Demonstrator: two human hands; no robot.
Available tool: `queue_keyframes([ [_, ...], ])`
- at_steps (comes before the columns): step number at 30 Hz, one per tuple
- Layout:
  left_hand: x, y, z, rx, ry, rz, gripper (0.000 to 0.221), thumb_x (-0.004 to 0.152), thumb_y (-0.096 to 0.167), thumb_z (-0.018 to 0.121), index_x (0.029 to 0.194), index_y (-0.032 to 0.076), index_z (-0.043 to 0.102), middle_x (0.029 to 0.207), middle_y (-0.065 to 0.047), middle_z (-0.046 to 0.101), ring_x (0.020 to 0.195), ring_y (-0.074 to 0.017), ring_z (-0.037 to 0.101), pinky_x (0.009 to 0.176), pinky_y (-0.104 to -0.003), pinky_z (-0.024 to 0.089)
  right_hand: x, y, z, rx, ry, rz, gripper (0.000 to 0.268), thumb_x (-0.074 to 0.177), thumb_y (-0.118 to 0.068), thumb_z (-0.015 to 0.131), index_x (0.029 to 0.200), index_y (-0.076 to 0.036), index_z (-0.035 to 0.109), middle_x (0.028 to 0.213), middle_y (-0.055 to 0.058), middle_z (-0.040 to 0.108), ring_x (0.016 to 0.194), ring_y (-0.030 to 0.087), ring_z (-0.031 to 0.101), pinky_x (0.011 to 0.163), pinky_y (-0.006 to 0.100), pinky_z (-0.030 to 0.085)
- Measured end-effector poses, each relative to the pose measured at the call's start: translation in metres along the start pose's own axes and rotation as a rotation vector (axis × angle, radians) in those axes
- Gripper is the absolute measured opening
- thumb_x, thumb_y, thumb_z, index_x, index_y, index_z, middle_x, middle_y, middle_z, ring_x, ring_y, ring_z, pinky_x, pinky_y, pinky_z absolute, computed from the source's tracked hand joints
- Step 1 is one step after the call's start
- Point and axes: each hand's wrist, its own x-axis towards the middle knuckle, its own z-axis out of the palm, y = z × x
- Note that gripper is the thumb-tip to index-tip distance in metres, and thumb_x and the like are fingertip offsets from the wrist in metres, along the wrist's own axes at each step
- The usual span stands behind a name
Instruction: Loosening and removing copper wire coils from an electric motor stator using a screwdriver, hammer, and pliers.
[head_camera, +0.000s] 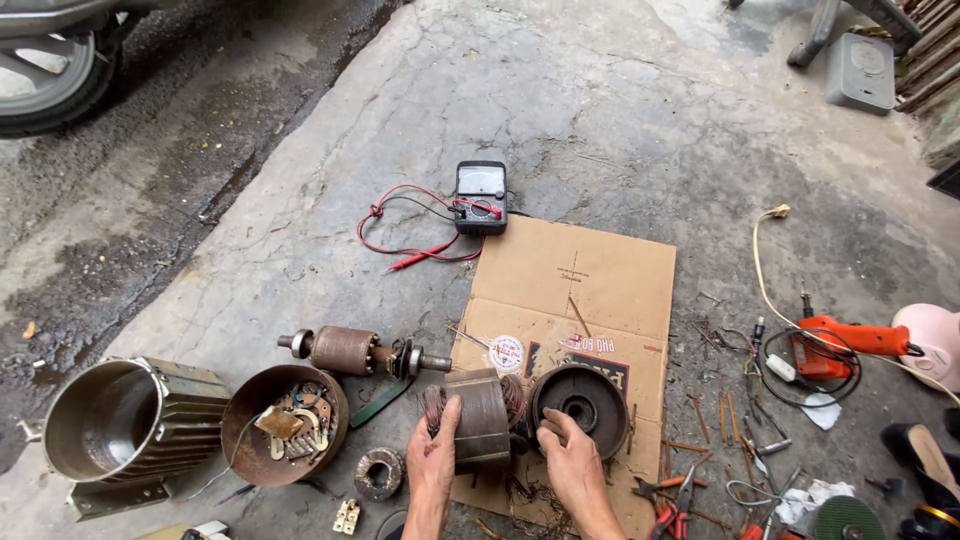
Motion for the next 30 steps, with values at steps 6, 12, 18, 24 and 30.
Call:
queue_keyframes([
  [6,-0.006,0.009,0.0,-0.032,-0.009,0.03,0.066,0.088,0.058,0.072,0.129,0.008,0.081,0.131,-0.014,0.084,0.124,-0.0259,0.077,0.111,-0.048,0.058,-0.001,-0.029,0.017,0.269,-0.045,0.122,0.062,0.103,-0.037,0.052,0.16,-0.015,0.063,0.169,0.005,0.062,0.159,0.024,0.054,0.131,0.043,0.043],
  [12,-0.014,0.034,0.002,-0.126,0.029,-0.03,0.052,0.097,0.043,0.075,0.123,-0.001,0.085,0.114,-0.014,0.086,0.102,-0.0214,0.076,0.094,-0.035,0.057,0.024,-0.021,0.027,0.61,-0.063,0.195,0.059,0.106,-0.03,0.05,0.153,0.0,0.07,0.158,0.021,0.071,0.149,0.031,0.064,0.128,0.04,0.044],
  [18,-0.018,0.033,-0.004,-0.246,0.057,-0.078,0.061,0.097,0.046,0.072,0.126,-0.007,0.075,0.111,-0.02,0.078,0.096,-0.0278,0.072,0.09,-0.042,0.058,-0.02,-0.06,0.011,0.64,-0.087,0.199,0.059,0.104,-0.029,0.05,0.141,0.007,0.077,0.148,0.021,0.078,0.145,0.032,0.067,0.126,0.042,0.046],
  [24,-0.073,0.051,0.021,0.075,-0.008,0.03,0.054,0.094,0.05,0.068,0.12,0.003,0.076,0.117,-0.018,0.079,0.112,-0.0297,0.08,0.102,-0.05,0.067,-0.046,-0.059,-0.039,0.708,-0.036,0.261,0.083,0.095,-0.052,0.05,0.153,0.006,0.065,0.159,0.03,0.069,0.153,0.041,0.062,0.129,0.058,0.038],
  [30,-0.093,0.027,0.092,0.319,-0.187,0.254,0.035,0.094,0.035,0.076,0.125,0.018,0.075,0.112,-0.001,0.091,0.095,-0.0142,0.089,0.089,-0.031,0.071,-0.036,-0.04,-0.084,0.908,0.109,0.248,0.077,0.108,-0.048,0.039,0.161,0.005,0.053,0.158,0.031,0.062,0.145,0.042,0.059,0.122,0.053,0.041],
])
